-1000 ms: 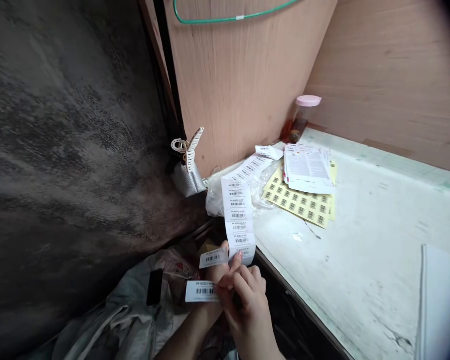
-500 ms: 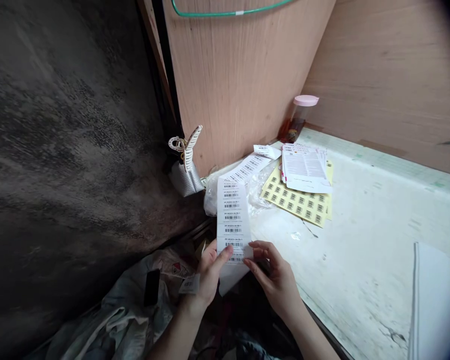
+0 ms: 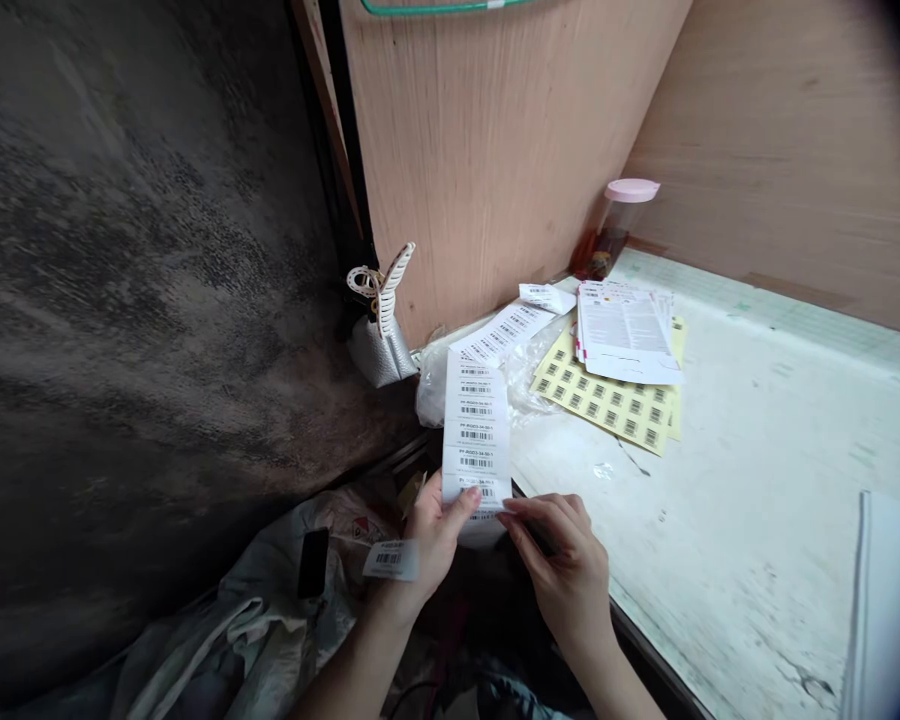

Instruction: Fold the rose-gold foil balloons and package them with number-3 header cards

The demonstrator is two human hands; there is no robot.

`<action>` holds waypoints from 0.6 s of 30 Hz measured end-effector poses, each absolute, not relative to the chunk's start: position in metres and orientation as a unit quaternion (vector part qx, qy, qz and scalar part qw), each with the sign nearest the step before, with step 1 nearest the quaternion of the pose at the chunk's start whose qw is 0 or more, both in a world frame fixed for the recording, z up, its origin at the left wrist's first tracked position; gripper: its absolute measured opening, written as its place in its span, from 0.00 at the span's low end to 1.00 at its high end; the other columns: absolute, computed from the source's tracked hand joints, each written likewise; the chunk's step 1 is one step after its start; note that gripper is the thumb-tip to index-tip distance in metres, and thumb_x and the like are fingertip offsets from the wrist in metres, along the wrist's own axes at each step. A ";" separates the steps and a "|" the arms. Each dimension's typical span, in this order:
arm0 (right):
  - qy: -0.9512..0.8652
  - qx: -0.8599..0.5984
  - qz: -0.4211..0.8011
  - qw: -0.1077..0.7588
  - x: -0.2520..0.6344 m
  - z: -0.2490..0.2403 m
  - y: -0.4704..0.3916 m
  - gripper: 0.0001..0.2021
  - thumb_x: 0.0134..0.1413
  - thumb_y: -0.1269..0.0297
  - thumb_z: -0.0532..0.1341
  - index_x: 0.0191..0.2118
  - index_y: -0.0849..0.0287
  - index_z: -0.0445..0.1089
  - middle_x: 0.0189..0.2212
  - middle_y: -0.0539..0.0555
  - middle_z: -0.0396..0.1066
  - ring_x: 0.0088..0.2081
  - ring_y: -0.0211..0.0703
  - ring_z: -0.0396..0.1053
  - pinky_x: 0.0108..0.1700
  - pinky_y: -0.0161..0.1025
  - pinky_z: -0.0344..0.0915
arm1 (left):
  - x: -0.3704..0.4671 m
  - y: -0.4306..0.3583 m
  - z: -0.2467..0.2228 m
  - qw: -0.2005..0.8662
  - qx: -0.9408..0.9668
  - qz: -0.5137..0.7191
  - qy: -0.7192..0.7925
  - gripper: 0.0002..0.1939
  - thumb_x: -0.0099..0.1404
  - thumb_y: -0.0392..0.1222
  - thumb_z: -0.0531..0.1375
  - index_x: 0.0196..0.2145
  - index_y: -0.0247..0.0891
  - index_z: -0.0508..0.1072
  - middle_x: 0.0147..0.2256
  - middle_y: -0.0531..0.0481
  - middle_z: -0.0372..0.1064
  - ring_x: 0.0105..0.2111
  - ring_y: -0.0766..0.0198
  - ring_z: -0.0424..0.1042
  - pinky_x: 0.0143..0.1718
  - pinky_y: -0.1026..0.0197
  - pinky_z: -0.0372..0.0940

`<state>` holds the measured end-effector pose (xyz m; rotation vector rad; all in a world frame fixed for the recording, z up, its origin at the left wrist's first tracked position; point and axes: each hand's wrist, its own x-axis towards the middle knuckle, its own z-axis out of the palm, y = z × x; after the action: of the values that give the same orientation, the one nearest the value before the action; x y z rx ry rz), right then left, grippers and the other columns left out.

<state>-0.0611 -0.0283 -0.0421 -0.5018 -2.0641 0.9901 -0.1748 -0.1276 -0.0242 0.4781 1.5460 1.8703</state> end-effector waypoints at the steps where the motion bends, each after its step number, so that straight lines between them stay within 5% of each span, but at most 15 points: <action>1: -0.814 -0.198 0.385 0.387 -0.060 -0.042 -0.028 0.04 0.61 0.67 0.61 0.39 0.52 0.73 0.32 0.51 0.70 0.37 0.46 0.64 0.37 0.44 0.63 | -0.175 -0.128 -0.025 0.324 0.185 0.711 0.596 0.16 0.65 0.47 0.62 0.48 0.38 0.73 0.48 0.45 0.76 0.47 0.52 0.75 0.49 0.55 0.67; 9: -0.822 -0.204 0.320 0.424 -0.059 -0.042 -0.030 0.04 0.61 0.68 0.61 0.38 0.52 0.72 0.38 0.55 0.65 0.41 0.48 0.63 0.41 0.48 0.63 | -0.171 -0.123 -0.026 0.322 0.164 0.722 0.590 0.18 0.64 0.48 0.63 0.49 0.38 0.73 0.48 0.45 0.76 0.48 0.52 0.74 0.50 0.54 0.66; 18: -0.892 -0.087 0.244 0.371 -0.004 0.003 -0.057 0.06 0.56 0.70 0.63 0.38 0.51 0.69 0.31 0.52 0.75 0.36 0.51 0.70 0.38 0.48 0.60 | -0.191 -0.118 -0.036 0.375 0.158 0.692 0.596 0.17 0.57 0.53 0.67 0.37 0.38 0.74 0.37 0.46 0.78 0.37 0.52 0.77 0.42 0.52 0.69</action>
<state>-0.0037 -0.0572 0.0027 -0.2229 -2.2865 0.6268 -0.1915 -0.1185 -0.0361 0.4056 1.5245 1.7716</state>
